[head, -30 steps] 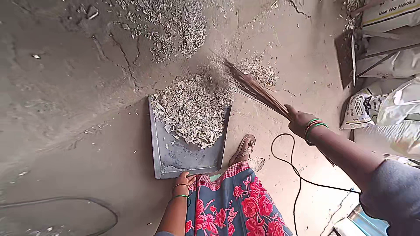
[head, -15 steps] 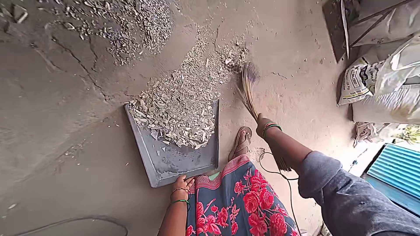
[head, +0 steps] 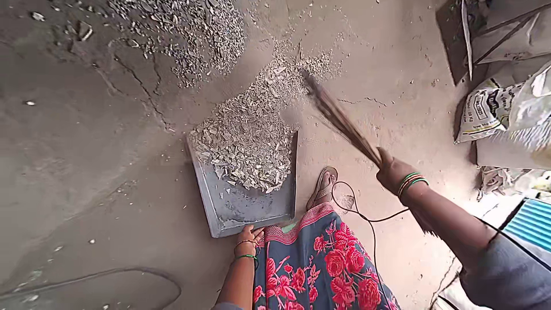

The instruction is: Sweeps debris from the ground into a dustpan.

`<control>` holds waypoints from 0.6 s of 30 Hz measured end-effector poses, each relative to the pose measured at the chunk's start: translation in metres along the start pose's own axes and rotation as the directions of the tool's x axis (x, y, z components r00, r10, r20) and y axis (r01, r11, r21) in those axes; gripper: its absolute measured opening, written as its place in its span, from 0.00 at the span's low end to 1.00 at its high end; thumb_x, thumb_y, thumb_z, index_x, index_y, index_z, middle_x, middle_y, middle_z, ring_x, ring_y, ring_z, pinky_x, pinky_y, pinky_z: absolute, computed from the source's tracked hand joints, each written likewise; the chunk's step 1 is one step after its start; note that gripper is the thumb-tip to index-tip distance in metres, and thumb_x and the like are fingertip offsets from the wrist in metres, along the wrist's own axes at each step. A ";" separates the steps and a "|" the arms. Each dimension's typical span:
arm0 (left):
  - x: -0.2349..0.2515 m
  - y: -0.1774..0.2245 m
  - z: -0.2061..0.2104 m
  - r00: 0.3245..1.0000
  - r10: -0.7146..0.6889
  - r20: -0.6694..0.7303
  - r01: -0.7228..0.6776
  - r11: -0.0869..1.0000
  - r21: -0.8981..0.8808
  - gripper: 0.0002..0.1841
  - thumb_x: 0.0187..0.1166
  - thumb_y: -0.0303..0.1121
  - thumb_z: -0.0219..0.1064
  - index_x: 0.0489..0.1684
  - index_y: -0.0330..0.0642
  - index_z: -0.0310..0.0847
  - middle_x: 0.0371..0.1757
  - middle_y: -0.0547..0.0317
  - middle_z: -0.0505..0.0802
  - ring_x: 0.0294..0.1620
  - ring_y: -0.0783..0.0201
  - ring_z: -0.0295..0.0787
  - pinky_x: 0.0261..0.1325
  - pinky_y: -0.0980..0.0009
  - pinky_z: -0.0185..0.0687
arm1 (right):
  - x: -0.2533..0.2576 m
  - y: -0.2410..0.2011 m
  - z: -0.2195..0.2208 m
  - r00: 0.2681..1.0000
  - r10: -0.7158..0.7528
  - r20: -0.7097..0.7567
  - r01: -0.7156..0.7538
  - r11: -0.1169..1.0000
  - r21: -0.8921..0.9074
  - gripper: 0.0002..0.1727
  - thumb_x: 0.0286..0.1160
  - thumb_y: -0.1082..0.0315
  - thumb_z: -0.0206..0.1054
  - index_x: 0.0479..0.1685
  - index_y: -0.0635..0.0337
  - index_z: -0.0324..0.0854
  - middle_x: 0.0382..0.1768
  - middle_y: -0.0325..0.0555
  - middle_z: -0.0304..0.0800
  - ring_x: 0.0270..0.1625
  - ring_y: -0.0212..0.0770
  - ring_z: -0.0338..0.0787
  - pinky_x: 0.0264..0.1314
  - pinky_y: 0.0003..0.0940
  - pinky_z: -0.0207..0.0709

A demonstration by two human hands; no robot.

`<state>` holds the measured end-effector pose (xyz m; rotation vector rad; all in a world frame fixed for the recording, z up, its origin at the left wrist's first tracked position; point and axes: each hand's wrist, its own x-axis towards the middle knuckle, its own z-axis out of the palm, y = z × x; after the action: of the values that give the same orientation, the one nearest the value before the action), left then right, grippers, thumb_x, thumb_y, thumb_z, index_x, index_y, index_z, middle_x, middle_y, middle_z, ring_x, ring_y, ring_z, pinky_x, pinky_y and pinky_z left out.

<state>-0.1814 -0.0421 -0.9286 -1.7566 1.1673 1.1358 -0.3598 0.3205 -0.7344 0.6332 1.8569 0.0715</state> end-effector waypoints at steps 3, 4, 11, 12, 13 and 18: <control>0.003 -0.002 0.001 1.000 0.014 0.002 -0.014 1.000 -0.005 0.22 0.94 0.32 0.44 0.81 0.29 0.60 0.75 0.29 0.75 0.55 0.50 0.86 0.52 0.63 0.82 | 0.075 0.026 -0.052 0.948 0.197 -0.250 -0.162 0.974 0.156 0.45 0.74 0.72 0.68 0.93 0.54 0.50 0.60 0.81 0.84 0.64 0.80 0.85 0.59 0.80 0.73; 0.004 -0.002 0.002 1.000 0.019 0.001 -0.019 1.000 -0.005 0.22 0.94 0.32 0.45 0.81 0.29 0.60 0.75 0.30 0.75 0.55 0.51 0.86 0.52 0.63 0.83 | 0.097 0.025 -0.065 0.933 0.237 -0.271 -0.198 0.967 0.162 0.44 0.73 0.72 0.69 0.91 0.58 0.50 0.63 0.81 0.83 0.67 0.79 0.84 0.62 0.80 0.72; 0.009 -0.007 0.002 0.999 0.039 -0.013 -0.039 0.999 -0.020 0.22 0.94 0.32 0.46 0.80 0.29 0.62 0.73 0.30 0.77 0.55 0.51 0.87 0.52 0.62 0.84 | 0.090 -0.099 -0.003 0.998 0.039 0.052 -0.034 0.996 -0.088 0.47 0.76 0.79 0.63 0.94 0.59 0.39 0.69 0.72 0.81 0.71 0.68 0.86 0.68 0.66 0.78; 0.009 -0.007 0.002 0.999 0.042 -0.014 -0.042 0.999 -0.019 0.22 0.94 0.32 0.46 0.80 0.29 0.61 0.74 0.29 0.76 0.56 0.50 0.87 0.53 0.61 0.84 | 0.074 -0.107 0.012 0.994 0.010 0.107 0.000 0.996 -0.092 0.47 0.77 0.79 0.62 0.95 0.55 0.39 0.67 0.71 0.83 0.69 0.67 0.87 0.67 0.65 0.79; 0.009 -0.007 0.003 0.999 0.043 -0.017 -0.043 0.999 -0.017 0.21 0.94 0.32 0.46 0.80 0.29 0.61 0.74 0.30 0.76 0.56 0.50 0.87 0.53 0.61 0.83 | 0.061 -0.110 0.024 0.988 -0.028 0.152 0.045 0.993 -0.111 0.47 0.78 0.78 0.62 0.95 0.54 0.39 0.64 0.69 0.86 0.67 0.66 0.89 0.65 0.64 0.80; 0.003 -0.005 0.000 0.999 0.032 -0.018 -0.032 0.999 -0.023 0.21 0.93 0.31 0.46 0.80 0.29 0.61 0.73 0.29 0.77 0.53 0.49 0.87 0.51 0.61 0.83 | -0.009 -0.090 0.032 0.935 -0.106 0.338 0.183 0.962 -0.204 0.46 0.83 0.77 0.54 0.98 0.52 0.32 0.77 0.66 0.74 0.74 0.62 0.84 0.73 0.59 0.76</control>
<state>-0.1762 -0.0413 -0.9306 -1.7745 1.2010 1.1600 -0.3638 0.2310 -0.7699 0.3198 1.5412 0.0805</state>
